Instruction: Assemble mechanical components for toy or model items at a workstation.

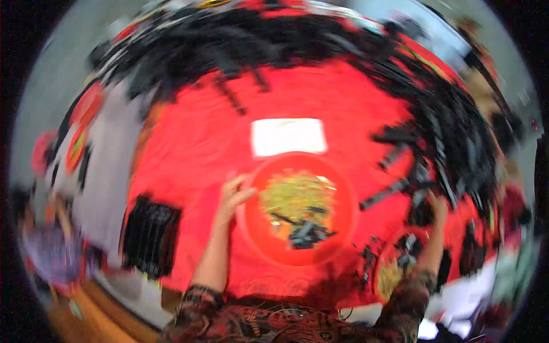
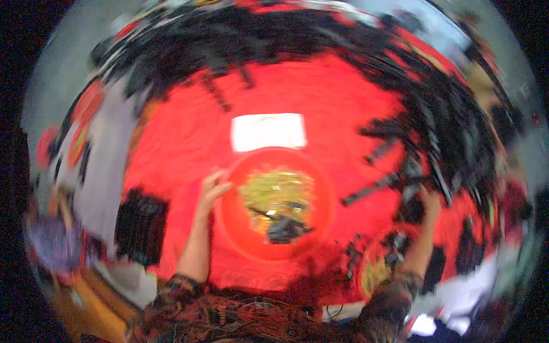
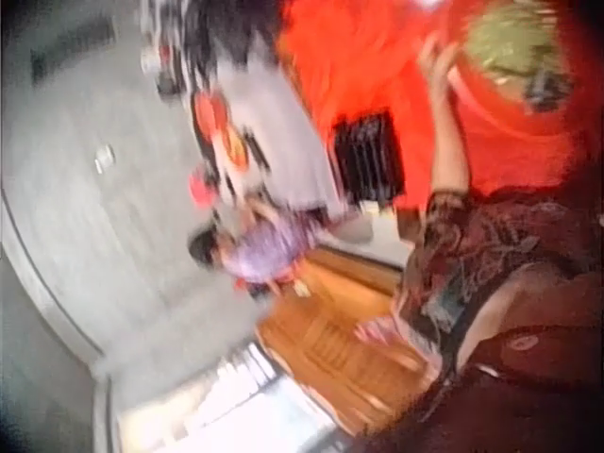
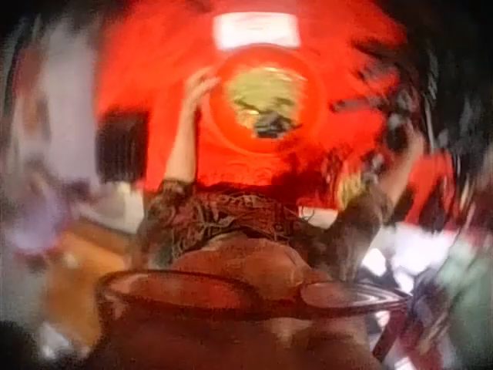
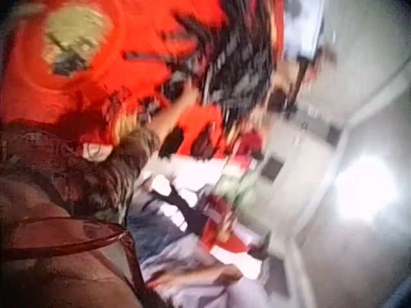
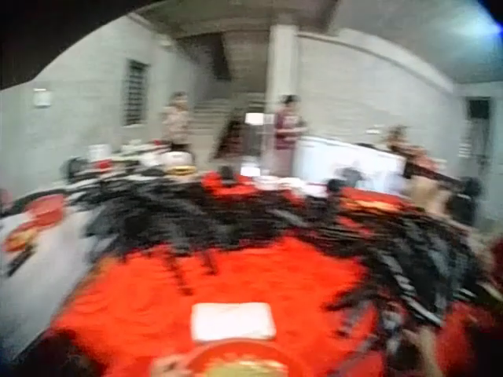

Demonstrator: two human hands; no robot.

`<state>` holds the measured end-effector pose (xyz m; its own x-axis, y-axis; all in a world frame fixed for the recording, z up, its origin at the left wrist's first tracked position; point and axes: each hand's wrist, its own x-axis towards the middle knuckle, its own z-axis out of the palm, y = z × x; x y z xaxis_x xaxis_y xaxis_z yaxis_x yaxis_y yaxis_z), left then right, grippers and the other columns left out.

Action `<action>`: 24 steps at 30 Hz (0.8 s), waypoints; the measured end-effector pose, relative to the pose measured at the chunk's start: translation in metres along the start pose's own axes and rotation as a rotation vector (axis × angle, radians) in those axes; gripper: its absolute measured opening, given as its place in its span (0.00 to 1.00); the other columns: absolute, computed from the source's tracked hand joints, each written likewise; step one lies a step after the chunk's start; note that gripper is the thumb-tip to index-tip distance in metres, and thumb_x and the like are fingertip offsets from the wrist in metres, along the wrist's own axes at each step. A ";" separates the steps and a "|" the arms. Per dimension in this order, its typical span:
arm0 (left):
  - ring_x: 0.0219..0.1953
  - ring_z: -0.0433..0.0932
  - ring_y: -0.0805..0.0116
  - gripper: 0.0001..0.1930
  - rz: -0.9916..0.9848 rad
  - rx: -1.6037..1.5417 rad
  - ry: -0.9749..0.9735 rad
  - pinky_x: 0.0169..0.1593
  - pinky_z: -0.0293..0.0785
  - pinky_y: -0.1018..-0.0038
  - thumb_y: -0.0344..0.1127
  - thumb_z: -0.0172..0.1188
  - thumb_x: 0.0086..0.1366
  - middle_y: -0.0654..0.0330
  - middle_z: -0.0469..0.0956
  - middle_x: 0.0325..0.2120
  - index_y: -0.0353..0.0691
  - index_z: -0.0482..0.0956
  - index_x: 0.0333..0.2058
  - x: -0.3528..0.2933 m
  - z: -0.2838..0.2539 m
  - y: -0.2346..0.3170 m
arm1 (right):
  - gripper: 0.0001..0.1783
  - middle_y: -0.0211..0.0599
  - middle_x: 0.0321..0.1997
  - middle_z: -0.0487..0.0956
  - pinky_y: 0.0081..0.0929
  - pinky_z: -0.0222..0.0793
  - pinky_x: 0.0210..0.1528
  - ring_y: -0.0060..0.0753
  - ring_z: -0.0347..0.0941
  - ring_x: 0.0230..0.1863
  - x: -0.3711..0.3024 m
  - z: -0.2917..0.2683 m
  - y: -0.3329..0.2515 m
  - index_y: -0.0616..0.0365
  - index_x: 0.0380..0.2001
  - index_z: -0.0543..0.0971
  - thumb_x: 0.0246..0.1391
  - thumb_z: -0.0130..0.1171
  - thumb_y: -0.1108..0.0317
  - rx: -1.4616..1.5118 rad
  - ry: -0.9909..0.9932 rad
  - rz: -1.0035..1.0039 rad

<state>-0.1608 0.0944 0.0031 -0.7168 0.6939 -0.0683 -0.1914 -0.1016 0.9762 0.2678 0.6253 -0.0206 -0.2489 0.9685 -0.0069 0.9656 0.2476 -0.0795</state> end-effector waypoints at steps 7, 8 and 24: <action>0.32 0.71 0.78 0.13 0.075 0.035 -0.070 0.49 0.61 0.73 0.39 0.58 0.53 0.66 0.76 0.27 0.35 0.77 0.32 0.011 -0.011 -0.026 | 0.30 0.64 0.50 0.69 0.40 0.66 0.49 0.58 0.68 0.50 0.070 0.055 0.004 0.56 0.52 0.68 0.52 0.47 0.47 -0.362 -0.140 -0.158; 0.32 0.71 0.78 0.13 0.093 -0.017 -0.081 0.54 0.58 0.69 0.40 0.58 0.53 0.67 0.75 0.26 0.36 0.77 0.32 0.009 -0.009 -0.028 | 0.30 0.64 0.50 0.69 0.40 0.66 0.49 0.58 0.68 0.50 0.085 0.059 0.019 0.55 0.52 0.68 0.52 0.46 0.46 -0.317 -0.095 -0.294; 0.26 0.69 0.81 0.08 0.134 -0.004 -0.007 0.32 0.66 0.80 0.34 0.60 0.51 0.69 0.75 0.23 0.36 0.79 0.29 0.018 -0.002 -0.033 | 0.32 0.58 0.34 0.76 0.44 0.68 0.39 0.56 0.74 0.39 -0.167 -0.027 -0.200 0.64 0.42 0.69 0.42 0.59 0.47 0.280 -0.023 -0.453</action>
<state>-0.1685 0.1088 -0.0304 -0.7315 0.6788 0.0643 -0.0966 -0.1966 0.9757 0.1183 0.4149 0.0234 -0.6412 0.7643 0.0683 0.7043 0.6215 -0.3430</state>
